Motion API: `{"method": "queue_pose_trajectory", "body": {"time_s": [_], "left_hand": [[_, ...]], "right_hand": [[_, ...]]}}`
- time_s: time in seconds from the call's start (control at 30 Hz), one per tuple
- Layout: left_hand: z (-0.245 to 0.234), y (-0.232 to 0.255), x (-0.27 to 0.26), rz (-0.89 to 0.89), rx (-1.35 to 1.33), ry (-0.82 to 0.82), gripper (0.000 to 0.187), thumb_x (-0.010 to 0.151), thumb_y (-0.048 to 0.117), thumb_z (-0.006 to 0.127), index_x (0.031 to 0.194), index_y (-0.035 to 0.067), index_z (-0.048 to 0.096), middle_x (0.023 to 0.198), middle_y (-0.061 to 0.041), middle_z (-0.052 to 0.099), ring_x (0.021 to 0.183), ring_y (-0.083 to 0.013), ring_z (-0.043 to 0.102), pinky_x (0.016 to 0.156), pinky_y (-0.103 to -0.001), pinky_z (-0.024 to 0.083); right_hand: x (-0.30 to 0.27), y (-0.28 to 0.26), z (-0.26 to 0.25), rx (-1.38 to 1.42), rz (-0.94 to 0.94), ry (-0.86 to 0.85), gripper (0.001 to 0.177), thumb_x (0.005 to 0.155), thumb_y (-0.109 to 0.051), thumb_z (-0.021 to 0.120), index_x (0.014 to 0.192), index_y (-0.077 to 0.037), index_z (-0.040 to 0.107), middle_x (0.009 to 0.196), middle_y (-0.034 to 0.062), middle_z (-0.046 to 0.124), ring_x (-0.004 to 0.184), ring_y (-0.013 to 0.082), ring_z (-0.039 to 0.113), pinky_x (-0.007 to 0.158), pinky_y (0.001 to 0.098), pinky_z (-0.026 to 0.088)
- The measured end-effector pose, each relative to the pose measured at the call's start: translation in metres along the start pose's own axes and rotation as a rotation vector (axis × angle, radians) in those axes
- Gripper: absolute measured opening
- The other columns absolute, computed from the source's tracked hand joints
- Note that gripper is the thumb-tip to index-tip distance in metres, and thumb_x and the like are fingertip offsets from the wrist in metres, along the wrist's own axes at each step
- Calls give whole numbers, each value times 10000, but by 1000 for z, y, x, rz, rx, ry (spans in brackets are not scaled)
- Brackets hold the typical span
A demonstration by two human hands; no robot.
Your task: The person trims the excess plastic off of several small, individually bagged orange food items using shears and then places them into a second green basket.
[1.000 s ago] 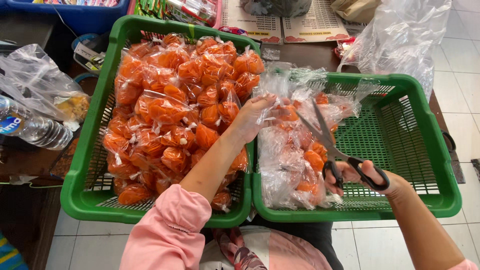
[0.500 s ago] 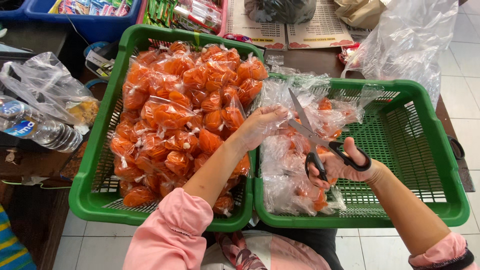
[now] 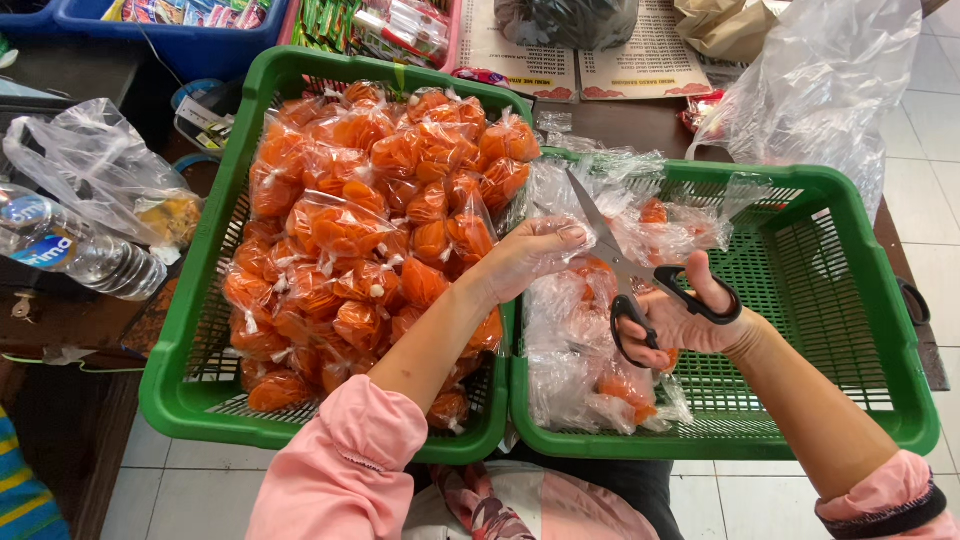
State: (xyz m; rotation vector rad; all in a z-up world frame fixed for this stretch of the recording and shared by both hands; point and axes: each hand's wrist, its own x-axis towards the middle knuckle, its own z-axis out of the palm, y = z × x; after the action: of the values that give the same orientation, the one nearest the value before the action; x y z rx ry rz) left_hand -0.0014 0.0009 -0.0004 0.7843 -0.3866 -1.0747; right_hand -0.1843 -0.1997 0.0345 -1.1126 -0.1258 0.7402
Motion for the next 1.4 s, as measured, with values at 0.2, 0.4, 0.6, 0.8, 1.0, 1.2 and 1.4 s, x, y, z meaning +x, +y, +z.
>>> {"method": "queue_pose_trajectory", "body": {"time_s": [0.2,0.4,0.6,0.8,1.0,1.2,1.4], "left_hand": [[3,4,-3,18,-13,4,25,921,120,771,943,109,767,911,-30,773,957,-164,747,979,-420,562],[14,13,-11,-7,11,-65,25,923,114,759,940,111,778,887,-30,768,916,-163,743,1006,-437,543],[13,10,-12,-12,-41,-51,38,913,72,751,940,100,754,887,-29,750,960,-172,739,1012,-440,544],[25,-1,-14,-38,-62,-95,48,914,63,736,904,103,762,937,-42,763,948,-170,748,984,-434,563],[27,16,-14,36,-17,-264,235,988,131,631,1139,-16,736,1190,-198,739,1118,-313,719,1110,-430,500],[49,14,-25,54,-195,-100,83,880,18,694,881,84,746,865,-79,739,874,-211,755,944,-439,587],[35,-20,-12,165,-107,-15,77,881,50,717,904,110,760,859,-48,742,791,-147,720,819,-357,612]], "right_hand": [[1,8,-2,66,-124,75,1146,773,-1044,172,891,45,511,628,174,574,512,261,598,549,362,484],[12,-7,26,-45,-27,35,1340,604,-1118,201,1175,40,560,969,211,674,879,267,653,763,342,498],[5,11,10,102,-127,82,1185,742,-1070,179,927,49,522,705,189,566,588,257,562,592,354,437],[2,-20,17,-137,-223,195,1201,739,-1045,133,1043,22,592,790,191,640,679,257,622,672,378,487],[-10,-49,18,-675,-210,1003,271,941,-372,632,947,-111,561,1028,104,717,926,209,681,932,391,540],[15,1,-21,-442,-286,1041,272,914,-260,777,1059,-83,629,831,-2,604,763,105,603,577,238,529],[43,-5,-45,-365,-535,1111,346,800,-55,857,1030,-12,603,873,117,629,749,219,676,569,317,580]]}}
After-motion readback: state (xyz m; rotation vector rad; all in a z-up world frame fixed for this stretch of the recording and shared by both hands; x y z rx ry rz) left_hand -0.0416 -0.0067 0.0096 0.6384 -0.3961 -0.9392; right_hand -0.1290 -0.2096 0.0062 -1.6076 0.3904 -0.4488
